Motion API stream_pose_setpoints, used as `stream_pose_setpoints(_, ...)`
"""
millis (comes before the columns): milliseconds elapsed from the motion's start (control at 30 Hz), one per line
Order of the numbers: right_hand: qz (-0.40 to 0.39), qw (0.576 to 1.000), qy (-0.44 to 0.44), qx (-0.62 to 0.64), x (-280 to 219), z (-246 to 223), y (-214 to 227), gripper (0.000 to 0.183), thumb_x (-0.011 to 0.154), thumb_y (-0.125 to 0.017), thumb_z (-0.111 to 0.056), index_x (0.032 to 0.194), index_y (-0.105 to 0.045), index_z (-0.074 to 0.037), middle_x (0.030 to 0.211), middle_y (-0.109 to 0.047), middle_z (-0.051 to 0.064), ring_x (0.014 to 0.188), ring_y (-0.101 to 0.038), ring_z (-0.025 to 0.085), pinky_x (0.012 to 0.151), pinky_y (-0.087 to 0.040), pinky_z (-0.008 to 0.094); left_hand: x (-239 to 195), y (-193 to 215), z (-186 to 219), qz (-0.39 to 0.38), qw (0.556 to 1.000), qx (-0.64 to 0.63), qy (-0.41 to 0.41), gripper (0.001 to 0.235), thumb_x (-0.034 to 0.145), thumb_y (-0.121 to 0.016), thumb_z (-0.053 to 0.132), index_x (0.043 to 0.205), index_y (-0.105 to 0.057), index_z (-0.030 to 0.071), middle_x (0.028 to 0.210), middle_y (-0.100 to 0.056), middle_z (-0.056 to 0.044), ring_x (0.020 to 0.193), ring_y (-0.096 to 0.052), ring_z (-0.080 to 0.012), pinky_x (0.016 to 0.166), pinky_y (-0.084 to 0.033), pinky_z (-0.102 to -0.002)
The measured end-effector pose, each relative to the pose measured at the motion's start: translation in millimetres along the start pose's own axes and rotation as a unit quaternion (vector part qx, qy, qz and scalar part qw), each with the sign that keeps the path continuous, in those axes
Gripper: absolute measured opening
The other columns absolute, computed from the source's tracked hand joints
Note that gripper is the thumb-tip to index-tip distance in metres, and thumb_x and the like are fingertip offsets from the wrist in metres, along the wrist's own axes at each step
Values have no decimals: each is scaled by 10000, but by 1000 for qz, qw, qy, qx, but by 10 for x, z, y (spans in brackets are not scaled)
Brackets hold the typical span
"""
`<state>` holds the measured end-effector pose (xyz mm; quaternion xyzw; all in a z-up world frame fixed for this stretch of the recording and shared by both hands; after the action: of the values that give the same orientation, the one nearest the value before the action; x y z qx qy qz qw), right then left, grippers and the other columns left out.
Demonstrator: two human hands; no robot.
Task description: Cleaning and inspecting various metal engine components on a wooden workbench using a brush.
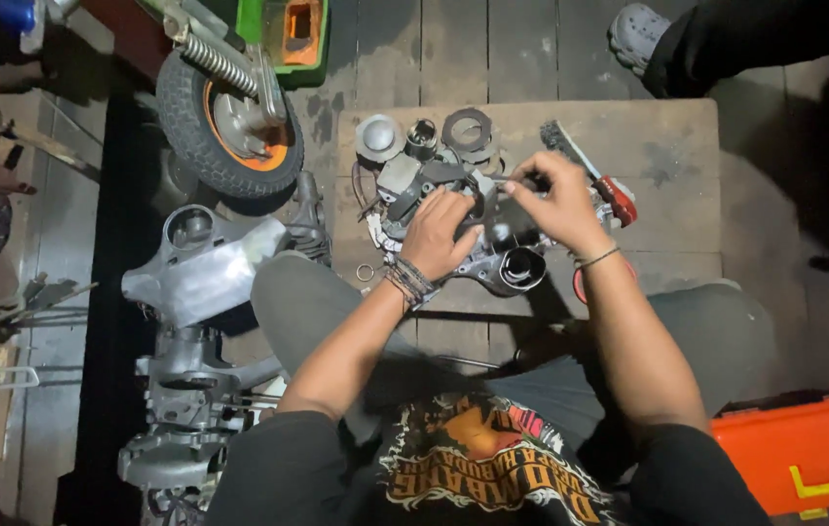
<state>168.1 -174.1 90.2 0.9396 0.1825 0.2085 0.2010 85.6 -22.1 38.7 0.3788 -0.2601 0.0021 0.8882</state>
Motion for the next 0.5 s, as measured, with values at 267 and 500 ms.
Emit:
stream_pose_setpoints(267, -12, 1000, 20, -9, 7, -189, -14, 131, 874, -831, -88, 930, -713, -80, 786, -647, 135, 831, -637, 338, 772, -493, 416, 57, 109, 89, -6, 1000, 6, -1, 332, 967, -661, 266, 1203, -601, 39, 1010, -609, -115, 1061, -645, -325, 1153, -358, -520)
stream_pose_setpoints(500, -12, 998, 45, -37, -16, -441, -16, 161, 882, -822, -81, 896, -669, -32, 777, -631, 149, 818, -613, 390, 791, -490, 458, -18, 282, 44, 15, 1000, -3, 17, 300, 977, -640, 254, 1191, -587, 51, 1001, -594, -101, 1047, -641, -333, 1133, -375, -518)
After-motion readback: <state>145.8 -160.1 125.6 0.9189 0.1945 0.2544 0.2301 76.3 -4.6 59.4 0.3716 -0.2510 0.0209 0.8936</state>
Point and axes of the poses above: each hand's wrist, its own x-axis towards the middle knuckle, its own y-axis out of the back of the hand, z = x × y, the point moved 10 cm from there along x, towards the middle knuckle
